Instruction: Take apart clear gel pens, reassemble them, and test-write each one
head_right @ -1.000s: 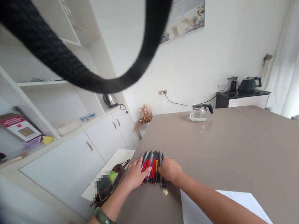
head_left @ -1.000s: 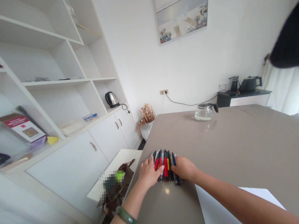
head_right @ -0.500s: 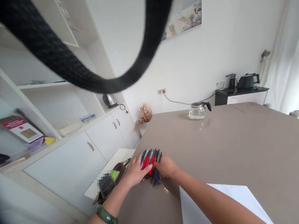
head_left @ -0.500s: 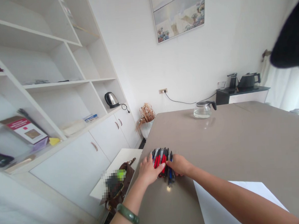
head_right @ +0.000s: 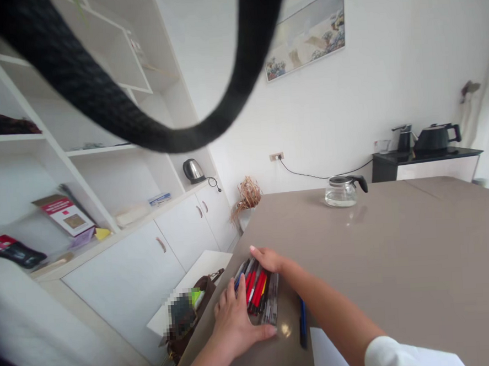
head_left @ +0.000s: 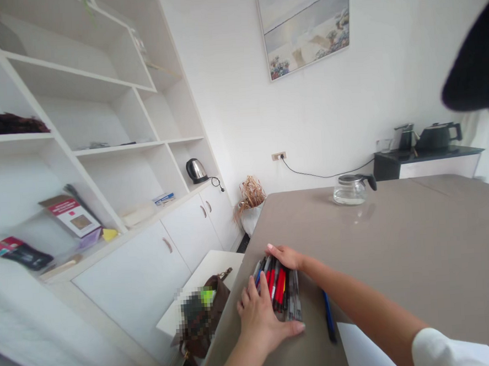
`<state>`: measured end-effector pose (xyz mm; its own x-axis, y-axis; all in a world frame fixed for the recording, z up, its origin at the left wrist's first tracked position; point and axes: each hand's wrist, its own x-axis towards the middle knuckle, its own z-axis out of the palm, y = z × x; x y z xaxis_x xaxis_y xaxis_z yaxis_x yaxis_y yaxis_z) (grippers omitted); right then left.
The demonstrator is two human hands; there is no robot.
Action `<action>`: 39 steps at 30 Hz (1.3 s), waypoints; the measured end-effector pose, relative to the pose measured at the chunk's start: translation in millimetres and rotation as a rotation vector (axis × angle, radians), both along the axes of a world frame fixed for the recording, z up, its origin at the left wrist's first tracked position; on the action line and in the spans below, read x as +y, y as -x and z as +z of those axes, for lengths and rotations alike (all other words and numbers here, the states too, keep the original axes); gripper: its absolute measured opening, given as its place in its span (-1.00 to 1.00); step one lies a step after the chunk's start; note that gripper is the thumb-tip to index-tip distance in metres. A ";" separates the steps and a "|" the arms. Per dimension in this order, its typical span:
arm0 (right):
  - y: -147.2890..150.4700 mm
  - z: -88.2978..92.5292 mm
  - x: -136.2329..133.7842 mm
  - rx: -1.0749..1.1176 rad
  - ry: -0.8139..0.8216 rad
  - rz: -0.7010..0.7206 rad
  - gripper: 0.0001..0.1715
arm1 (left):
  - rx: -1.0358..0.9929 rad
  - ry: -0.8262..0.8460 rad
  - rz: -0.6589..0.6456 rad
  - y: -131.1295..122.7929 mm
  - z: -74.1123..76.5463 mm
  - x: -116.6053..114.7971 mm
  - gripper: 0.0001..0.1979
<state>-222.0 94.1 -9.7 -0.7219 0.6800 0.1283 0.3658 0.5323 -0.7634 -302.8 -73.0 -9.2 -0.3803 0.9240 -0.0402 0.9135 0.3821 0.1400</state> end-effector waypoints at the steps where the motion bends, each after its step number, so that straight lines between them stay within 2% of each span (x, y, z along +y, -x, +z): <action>1: 0.8 -2.5 -1.8 0.002 0.005 0.035 -0.20 | -0.001 0.001 0.000 0.9 0.7 0.9 0.29; 4: -0.6 -6.4 -7.6 -0.014 0.011 0.107 -0.20 | -0.016 0.014 0.000 2.4 2.0 3.1 0.27; 7: -8.1 1.0 -7.7 -0.057 -0.017 0.096 -0.34 | -0.018 0.030 -0.002 2.0 0.9 4.3 0.25; 9: -21.0 9.9 -3.5 -0.099 -0.058 0.013 -0.44 | -0.014 0.050 -0.019 3.5 -0.8 5.1 0.22; 12: -57.3 18.0 0.2 -0.221 -0.097 -0.188 -0.48 | -0.026 0.043 -0.055 12.1 -3.3 9.1 0.14; 15: -101.7 11.0 -12.0 -0.363 -0.088 -0.321 -0.55 | -0.045 -0.037 -0.063 25.5 -5.1 18.1 -0.02; 17: -122.8 1.0 -28.3 -0.418 -0.066 -0.335 -0.63 | -0.055 -0.050 -0.059 33.3 -6.0 24.4 -0.13; 19: -130.9 -8.0 -45.0 -0.425 -0.024 -0.319 -0.65 | -0.065 -0.052 -0.073 37.7 -6.3 27.7 -0.23; 21: -125.9 -12.7 -56.9 -0.410 0.008 -0.311 -0.62 | -0.074 -0.061 -0.082 38.4 -5.6 26.3 -0.33; 24: -102.8 -12.5 -66.4 -0.396 0.076 -0.305 -0.62 | -0.087 -0.084 -0.092 35.3 -1.3 17.3 -0.44; 28: -67.1 -11.1 -82.0 -0.395 0.237 -0.222 -0.73 | -0.119 -0.109 -0.097 31.1 8.7 4.6 -0.56; 31: -52.8 -12.8 -95.5 -0.389 0.269 -0.196 -0.80 | -0.143 -0.123 -0.096 30.6 15.1 -1.0 -0.61; 35: -59.7 -12.7 -98.0 -0.378 0.220 -0.226 -0.81 | -0.168 -0.138 -0.102 29.2 17.3 -6.2 -0.64; 39: -81.7 -11.0 -89.8 -0.331 0.076 -0.283 -0.84 | -0.186 -0.147 -0.105 24.9 13.5 -9.0 -0.63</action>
<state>-140.3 4.2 -20.6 -0.4998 0.8552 -0.1368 0.7205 0.3229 -0.6137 -327.6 -82.1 4.3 -0.2808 0.9591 0.0372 0.9005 0.2498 0.3559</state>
